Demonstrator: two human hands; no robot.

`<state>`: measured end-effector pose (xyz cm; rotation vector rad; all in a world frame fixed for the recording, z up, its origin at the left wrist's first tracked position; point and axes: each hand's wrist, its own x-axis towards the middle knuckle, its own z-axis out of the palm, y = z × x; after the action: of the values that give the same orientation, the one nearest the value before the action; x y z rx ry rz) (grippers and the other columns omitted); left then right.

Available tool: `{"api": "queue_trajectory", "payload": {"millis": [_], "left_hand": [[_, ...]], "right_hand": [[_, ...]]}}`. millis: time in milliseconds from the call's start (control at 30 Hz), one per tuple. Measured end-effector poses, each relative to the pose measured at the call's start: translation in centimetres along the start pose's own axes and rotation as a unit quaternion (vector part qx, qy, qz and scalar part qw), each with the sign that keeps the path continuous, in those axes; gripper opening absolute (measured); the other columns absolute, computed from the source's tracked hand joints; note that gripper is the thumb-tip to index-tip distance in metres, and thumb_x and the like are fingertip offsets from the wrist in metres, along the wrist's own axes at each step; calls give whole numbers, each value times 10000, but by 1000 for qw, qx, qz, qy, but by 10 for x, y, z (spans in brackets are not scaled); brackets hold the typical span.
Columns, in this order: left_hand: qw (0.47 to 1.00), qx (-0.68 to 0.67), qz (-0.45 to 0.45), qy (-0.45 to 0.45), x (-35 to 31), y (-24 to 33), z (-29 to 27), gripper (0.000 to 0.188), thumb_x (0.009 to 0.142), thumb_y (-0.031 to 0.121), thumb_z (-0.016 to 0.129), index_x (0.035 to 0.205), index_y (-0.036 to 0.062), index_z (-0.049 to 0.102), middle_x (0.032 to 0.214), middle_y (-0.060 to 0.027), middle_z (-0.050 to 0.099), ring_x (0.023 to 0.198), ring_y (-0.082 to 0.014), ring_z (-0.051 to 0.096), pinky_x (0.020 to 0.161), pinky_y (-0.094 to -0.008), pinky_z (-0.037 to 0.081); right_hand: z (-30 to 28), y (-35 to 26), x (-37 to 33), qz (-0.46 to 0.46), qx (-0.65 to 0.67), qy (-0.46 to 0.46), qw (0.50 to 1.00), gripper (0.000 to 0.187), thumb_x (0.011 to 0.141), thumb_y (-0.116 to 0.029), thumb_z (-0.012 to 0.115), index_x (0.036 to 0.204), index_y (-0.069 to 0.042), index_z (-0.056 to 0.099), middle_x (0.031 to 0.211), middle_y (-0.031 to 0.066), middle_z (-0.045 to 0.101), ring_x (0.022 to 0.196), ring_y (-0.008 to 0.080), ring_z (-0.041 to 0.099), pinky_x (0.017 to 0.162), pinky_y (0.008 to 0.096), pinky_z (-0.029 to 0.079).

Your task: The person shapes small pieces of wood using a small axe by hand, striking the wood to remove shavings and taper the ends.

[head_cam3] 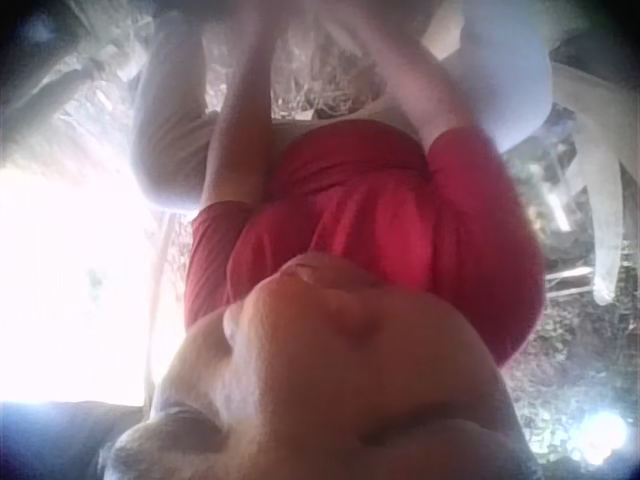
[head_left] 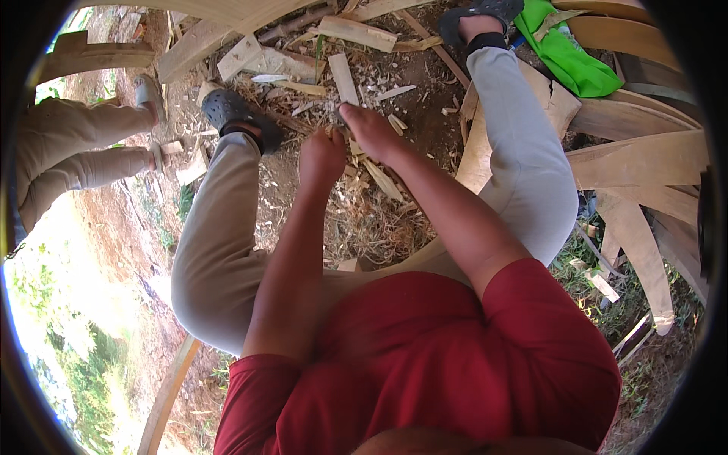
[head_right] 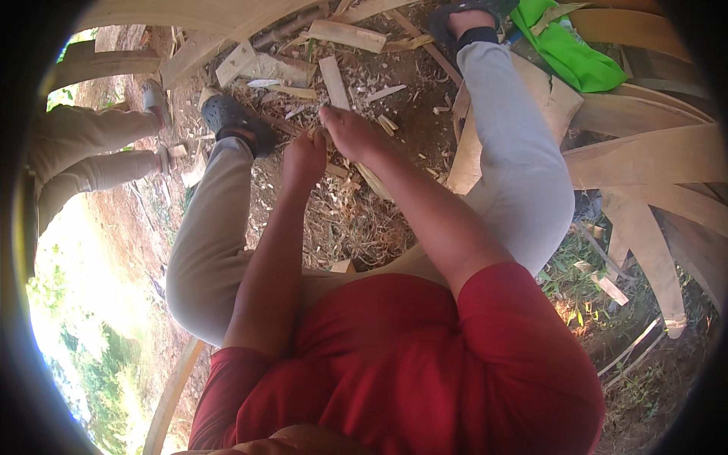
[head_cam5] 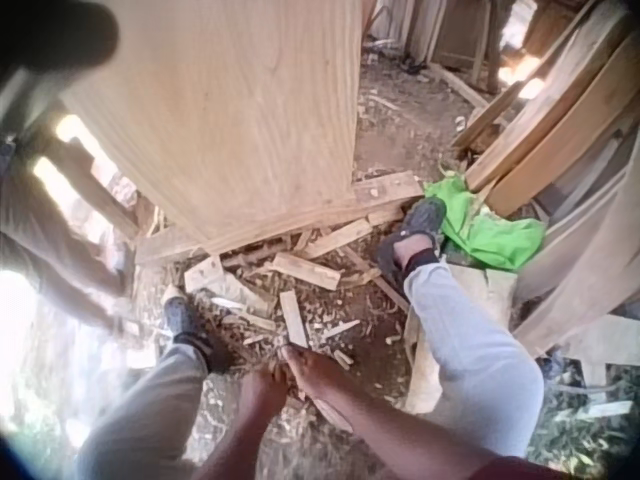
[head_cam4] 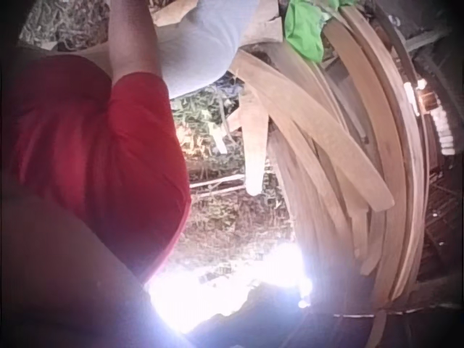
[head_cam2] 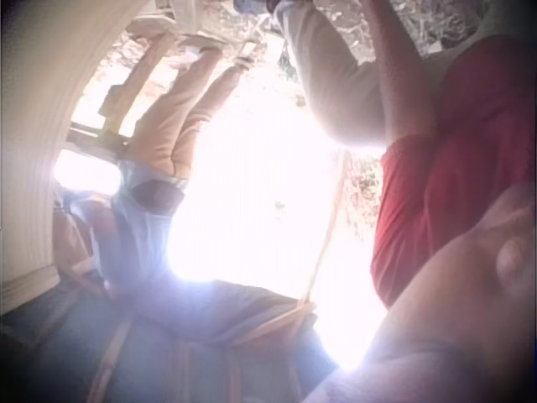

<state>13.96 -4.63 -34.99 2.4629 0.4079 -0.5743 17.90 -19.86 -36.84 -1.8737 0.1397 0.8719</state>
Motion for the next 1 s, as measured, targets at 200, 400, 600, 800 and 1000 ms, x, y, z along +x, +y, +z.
{"api": "queue_trajectory", "payload": {"millis": [200, 400, 600, 800, 1000], "left_hand": [[1000, 5, 5, -4, 0, 0, 5, 511, 1058, 383, 495, 1015, -92, 678, 888, -315, 722, 865, -498, 720, 805, -558, 571], [997, -45, -66, -18, 0, 1, -7, 506, 1061, 373, 493, 1055, -96, 684, 969, -310, 736, 895, -462, 737, 811, -547, 575], [999, -21, -31, -16, 2, 0, -1, 525, 1052, 389, 509, 1067, -108, 679, 953, -333, 722, 880, -490, 725, 793, -553, 571], [1000, -15, -27, -5, 0, 13, -4, 538, 1052, 403, 517, 1037, -113, 667, 923, -349, 710, 862, -510, 713, 777, -567, 562], [999, -30, -39, 2, 10, 2, 0, 512, 1047, 394, 520, 1014, -97, 665, 918, -353, 707, 887, -513, 710, 805, -571, 558]], "right_hand": [[7, 53, 17, 46, 34, 20, 998, 689, 1072, -599, 372, 1410, -57, 632, 1344, 235, 681, 1261, 417, 638, 1093, 476, 477], [9, 17, 12, -10, 27, 12, 1000, 687, 1092, -579, 349, 1449, -49, 598, 1412, 237, 638, 1325, 405, 598, 1125, 465, 460], [10, -19, -7, -19, -10, 9, 1000, 693, 1075, -599, 398, 1519, -85, 538, 1439, 228, 626, 1342, 396, 594, 1134, 461, 456], [-9, -13, -5, 28, 2, 0, 1000, 662, 1090, -562, 382, 1503, -77, 558, 1422, 234, 637, 1332, 391, 606, 1143, 457, 454], [5, -12, 2, -28, 16, 2, 999, 622, 1107, -517, 382, 1487, -60, 567, 1399, 239, 651, 1319, 385, 619, 1122, 450, 471]]}}
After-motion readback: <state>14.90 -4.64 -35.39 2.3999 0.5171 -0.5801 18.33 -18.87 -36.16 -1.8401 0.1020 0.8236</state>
